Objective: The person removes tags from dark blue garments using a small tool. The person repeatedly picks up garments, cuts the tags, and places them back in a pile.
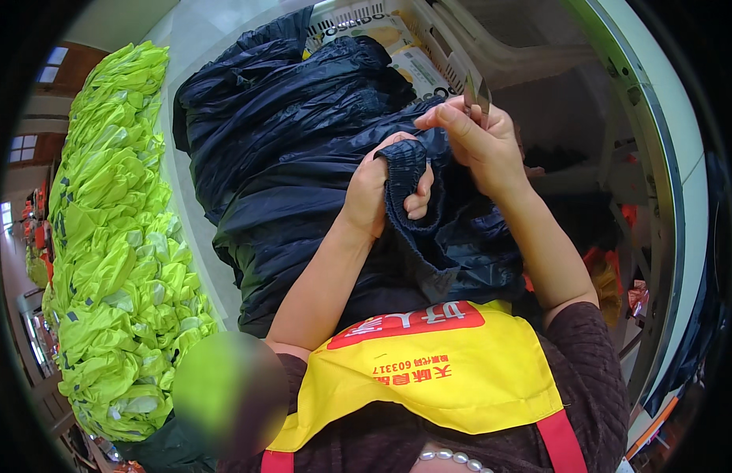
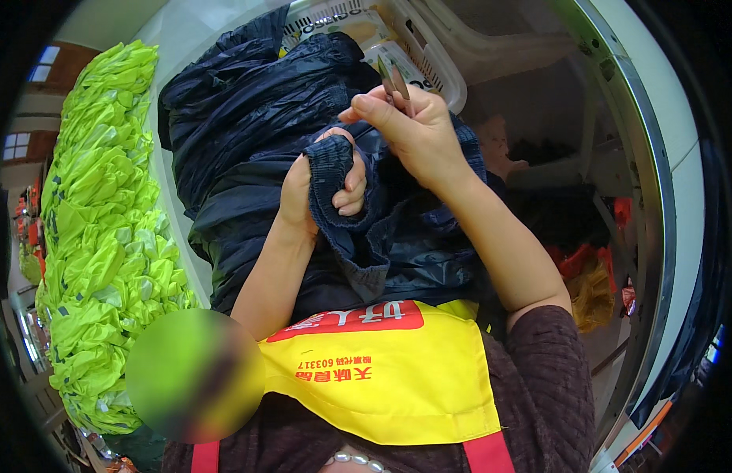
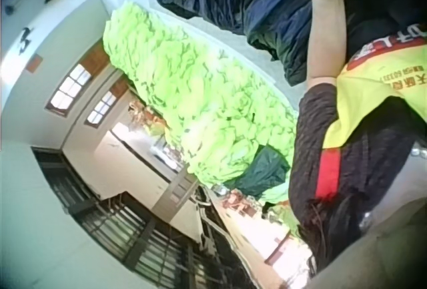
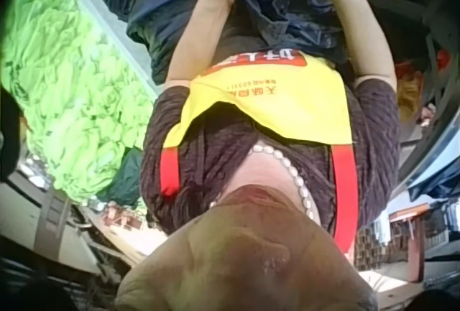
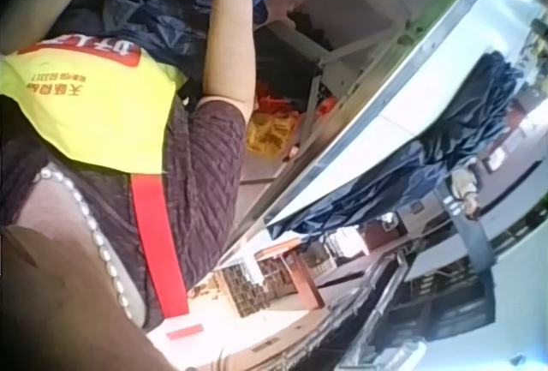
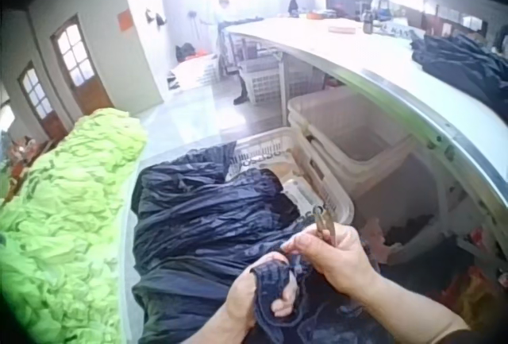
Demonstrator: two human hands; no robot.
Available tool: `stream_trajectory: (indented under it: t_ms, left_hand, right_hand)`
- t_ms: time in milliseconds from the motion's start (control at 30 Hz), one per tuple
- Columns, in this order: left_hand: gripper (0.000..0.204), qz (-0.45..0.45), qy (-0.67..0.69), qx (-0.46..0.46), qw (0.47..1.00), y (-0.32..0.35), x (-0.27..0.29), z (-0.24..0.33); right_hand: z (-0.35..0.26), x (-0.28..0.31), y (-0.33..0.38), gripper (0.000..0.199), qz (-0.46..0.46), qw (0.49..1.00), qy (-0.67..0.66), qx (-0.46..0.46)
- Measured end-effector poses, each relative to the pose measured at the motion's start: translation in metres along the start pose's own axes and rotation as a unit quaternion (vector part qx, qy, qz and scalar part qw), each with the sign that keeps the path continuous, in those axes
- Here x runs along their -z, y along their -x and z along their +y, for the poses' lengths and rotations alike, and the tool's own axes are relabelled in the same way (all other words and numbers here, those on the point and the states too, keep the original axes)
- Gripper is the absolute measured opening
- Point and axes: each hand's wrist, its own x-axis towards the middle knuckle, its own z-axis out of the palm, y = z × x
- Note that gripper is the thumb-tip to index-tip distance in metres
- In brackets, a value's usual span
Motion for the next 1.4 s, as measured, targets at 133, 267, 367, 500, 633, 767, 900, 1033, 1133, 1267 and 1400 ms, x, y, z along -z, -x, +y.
stream_trajectory:
  t_ms: [133,267,367,500,633,767,900,1033,1133,1267,1400]
  left_hand:
    - [0.018,-0.011,-0.004,-0.034,0.999,-0.001,0.001,0.002]
    - [0.019,0.027,0.033,-0.104,0.994,-0.005,-0.003,0.014]
    - [0.015,0.071,-0.031,-0.144,0.987,-0.010,-0.014,0.020]
    - [0.016,0.125,-0.170,-0.210,0.955,-0.027,-0.036,0.033]
    - [0.032,0.127,-0.383,-0.197,0.894,-0.057,-0.048,0.082]
    - [0.050,0.081,-0.364,-0.056,0.926,-0.077,-0.040,0.107]
    - [0.070,0.083,-0.760,-0.042,0.643,-0.032,-0.017,0.076]
    - [0.064,0.099,-0.884,-0.156,0.430,0.026,-0.014,0.026]
    - [0.045,0.145,-0.870,-0.201,0.427,0.034,0.007,0.013]
    - [0.017,0.211,-0.712,-0.172,0.647,0.023,0.021,0.036]
    - [0.028,0.217,-0.390,-0.092,0.890,-0.007,0.020,0.084]
  right_hand:
    - [-0.008,0.026,0.005,0.026,-0.061,0.981,0.182,0.040]
    - [-0.016,0.049,0.032,0.059,-0.190,0.936,0.291,0.055]
    - [-0.001,0.053,0.039,0.048,-0.120,0.920,0.359,0.100]
    - [0.013,0.067,0.034,0.029,-0.051,0.940,0.333,-0.060]
    - [0.005,0.107,0.016,0.022,-0.046,0.972,0.217,-0.077]
    - [0.023,0.154,0.009,0.022,0.023,0.978,0.182,-0.099]
    - [0.055,0.188,0.020,0.022,0.102,0.984,0.140,-0.049]
    - [-0.002,0.164,0.037,0.030,0.167,0.983,0.058,-0.050]
    - [-0.022,0.120,0.035,0.024,0.066,0.972,0.217,-0.068]
    - [-0.007,0.114,0.027,0.018,0.026,0.949,0.313,0.022]
    - [0.003,0.142,0.016,0.023,0.169,0.955,0.175,0.171]
